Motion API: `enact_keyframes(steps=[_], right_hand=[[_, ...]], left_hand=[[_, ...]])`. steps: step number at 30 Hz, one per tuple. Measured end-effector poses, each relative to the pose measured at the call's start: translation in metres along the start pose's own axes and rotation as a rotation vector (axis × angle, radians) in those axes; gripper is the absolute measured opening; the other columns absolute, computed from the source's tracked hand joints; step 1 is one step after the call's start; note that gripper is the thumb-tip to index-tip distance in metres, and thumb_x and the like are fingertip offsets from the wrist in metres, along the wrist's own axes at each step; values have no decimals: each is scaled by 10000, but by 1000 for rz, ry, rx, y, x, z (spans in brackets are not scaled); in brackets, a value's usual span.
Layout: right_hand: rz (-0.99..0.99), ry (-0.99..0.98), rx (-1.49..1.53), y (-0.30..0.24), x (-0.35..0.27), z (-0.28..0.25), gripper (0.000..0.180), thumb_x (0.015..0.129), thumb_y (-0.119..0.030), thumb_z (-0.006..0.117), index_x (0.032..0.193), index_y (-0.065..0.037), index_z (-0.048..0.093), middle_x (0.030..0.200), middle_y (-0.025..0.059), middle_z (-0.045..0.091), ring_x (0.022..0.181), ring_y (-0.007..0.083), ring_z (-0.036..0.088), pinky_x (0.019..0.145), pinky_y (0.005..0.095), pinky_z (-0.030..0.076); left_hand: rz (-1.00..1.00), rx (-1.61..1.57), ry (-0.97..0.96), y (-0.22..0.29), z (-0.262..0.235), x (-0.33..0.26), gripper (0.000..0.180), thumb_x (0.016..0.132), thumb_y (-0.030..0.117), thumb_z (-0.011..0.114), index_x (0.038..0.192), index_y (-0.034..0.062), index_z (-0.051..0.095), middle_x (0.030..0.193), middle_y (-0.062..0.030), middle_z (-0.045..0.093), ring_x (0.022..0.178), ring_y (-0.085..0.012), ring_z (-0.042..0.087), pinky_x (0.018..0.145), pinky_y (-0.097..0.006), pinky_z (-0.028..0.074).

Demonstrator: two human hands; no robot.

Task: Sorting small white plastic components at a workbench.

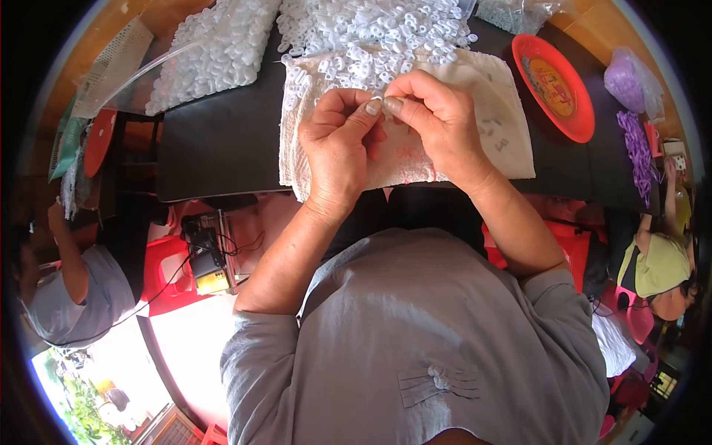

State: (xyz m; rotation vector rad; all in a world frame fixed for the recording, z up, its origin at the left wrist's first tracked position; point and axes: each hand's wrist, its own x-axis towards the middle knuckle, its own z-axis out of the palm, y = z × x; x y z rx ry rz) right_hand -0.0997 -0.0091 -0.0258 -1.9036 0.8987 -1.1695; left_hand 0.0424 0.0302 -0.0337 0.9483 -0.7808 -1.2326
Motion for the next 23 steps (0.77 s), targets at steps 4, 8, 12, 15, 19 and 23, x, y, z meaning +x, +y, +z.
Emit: enact_keyframes(steps=[4, 8, 12, 15, 19, 23], right_hand=[[-23, 30, 13, 1, -4, 5, 18, 891, 11, 593, 896, 12, 610, 748, -12, 596, 679, 49, 524, 603, 202, 432], [-44, 109, 52, 2, 1, 10, 33, 857, 10, 593, 881, 11, 616, 713, 52, 631, 631, 92, 558, 579, 250, 460], [58, 92, 100, 2, -1, 8, 36, 906, -3, 587, 907, 6, 622, 765, -14, 609, 692, 47, 537, 614, 194, 441], [97, 59, 165, 0, -2, 5, 45, 909, -5, 582, 912, 10, 624, 773, -9, 611, 696, 50, 543, 621, 193, 446], [71, 58, 150, 3, -3, 3, 47, 908, -3, 582, 915, 11, 626, 782, -6, 612, 694, 50, 541, 621, 191, 445], [32, 43, 84, 6, -4, 1, 41, 905, -7, 598, 923, 3, 633, 786, -4, 617, 709, 53, 545, 632, 193, 453]], left_hand=[[-6, 16, 4, 3, 2, 1, 25, 904, 13, 608, 887, -6, 607, 728, -32, 613, 562, -72, 537, 487, -208, 417], [25, 55, 16, 2, 3, 1, 35, 899, 21, 617, 880, -6, 608, 724, -29, 614, 564, -71, 536, 502, -206, 418], [8, 59, 32, 3, 4, 0, 63, 902, 50, 613, 899, -12, 601, 717, -51, 608, 547, -92, 538, 466, -215, 395], [3, 35, 24, 1, 2, 0, 67, 899, 51, 623, 882, -11, 602, 716, -45, 612, 551, -82, 540, 453, -212, 395], [0, 30, 34, 2, 4, -1, 73, 898, 51, 631, 864, -7, 602, 713, -36, 614, 549, -72, 540, 442, -207, 396], [17, 25, 23, -2, 2, 0, 73, 900, 53, 632, 868, -7, 604, 720, -39, 619, 549, -76, 543, 443, -209, 402]])
